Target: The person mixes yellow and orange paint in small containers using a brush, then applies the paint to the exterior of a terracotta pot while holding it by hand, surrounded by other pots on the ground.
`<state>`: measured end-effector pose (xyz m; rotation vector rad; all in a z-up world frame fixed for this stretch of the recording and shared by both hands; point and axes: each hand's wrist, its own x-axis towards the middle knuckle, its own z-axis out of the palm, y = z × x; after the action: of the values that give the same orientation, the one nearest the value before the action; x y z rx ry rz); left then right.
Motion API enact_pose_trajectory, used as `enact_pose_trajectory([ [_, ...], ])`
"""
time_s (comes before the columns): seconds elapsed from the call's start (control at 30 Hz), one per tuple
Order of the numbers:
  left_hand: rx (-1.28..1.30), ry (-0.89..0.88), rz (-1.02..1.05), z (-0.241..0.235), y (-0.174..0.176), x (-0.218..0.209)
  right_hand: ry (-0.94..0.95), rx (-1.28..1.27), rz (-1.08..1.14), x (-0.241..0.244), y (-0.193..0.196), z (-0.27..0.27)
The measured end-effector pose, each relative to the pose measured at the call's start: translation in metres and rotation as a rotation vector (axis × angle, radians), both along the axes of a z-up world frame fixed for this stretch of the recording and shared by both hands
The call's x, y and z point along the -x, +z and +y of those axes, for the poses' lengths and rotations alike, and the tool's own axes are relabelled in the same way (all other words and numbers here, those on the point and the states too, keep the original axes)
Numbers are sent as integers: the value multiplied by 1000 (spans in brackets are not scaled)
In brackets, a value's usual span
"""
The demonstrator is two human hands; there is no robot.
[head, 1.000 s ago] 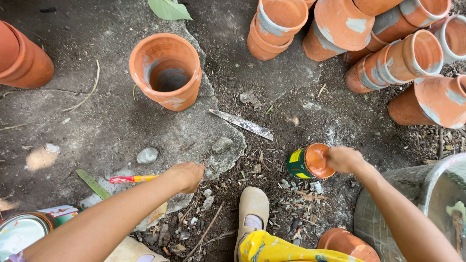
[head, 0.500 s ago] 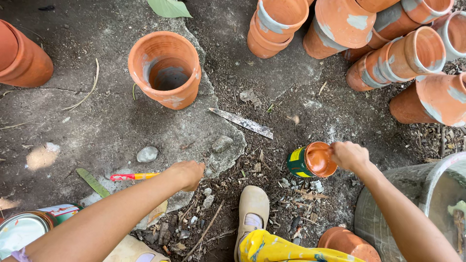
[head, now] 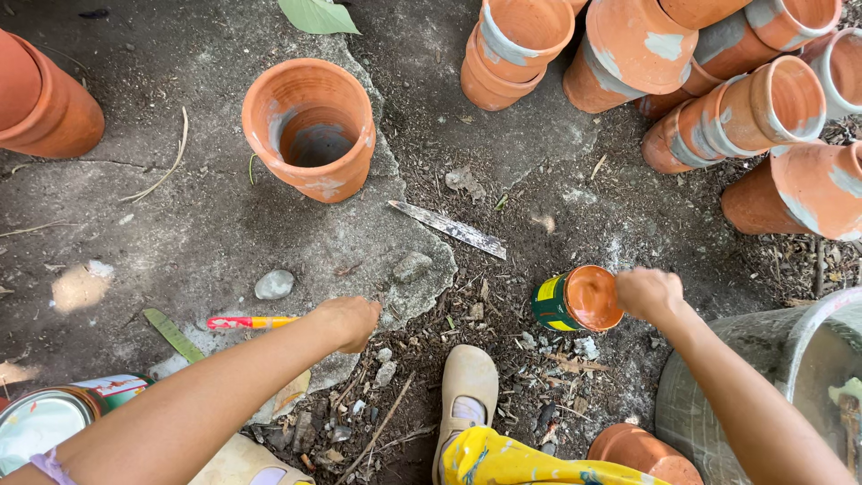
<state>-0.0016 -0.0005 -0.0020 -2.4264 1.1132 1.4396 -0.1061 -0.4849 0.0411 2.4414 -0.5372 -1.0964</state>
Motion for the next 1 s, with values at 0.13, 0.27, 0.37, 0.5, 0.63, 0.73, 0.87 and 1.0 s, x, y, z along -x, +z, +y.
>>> enact_pose_trajectory([
  [0.13, 16, -3, -3, 1, -3, -2, 33, -149, 0, 1, -8, -4],
  [0.27, 33, -11, -22, 4, -4, -1, 8, -134, 22, 2, -5, -5],
  [0.37, 30, -19, -23, 2, -4, -2, -2, -102, -60, 3, -4, -8],
  [0.5, 32, -6, -15, 1, -2, -4, 29, -97, 174, 1, -22, -6],
  [0.63, -7, -3, 7, 0, 0, -3, 10, -130, -47, 2, -10, -15],
  [0.73, 26, 5, -20, 2, 1, -1, -18, -63, 110, -2, -15, -8],
  [0.87, 10, -12, -16, 2, -1, -2, -50, -73, -22, 3, -14, -10],
  [1.0, -7, -8, -13, 1, -1, -3, 38, -295, -9, 2, -19, -18],
])
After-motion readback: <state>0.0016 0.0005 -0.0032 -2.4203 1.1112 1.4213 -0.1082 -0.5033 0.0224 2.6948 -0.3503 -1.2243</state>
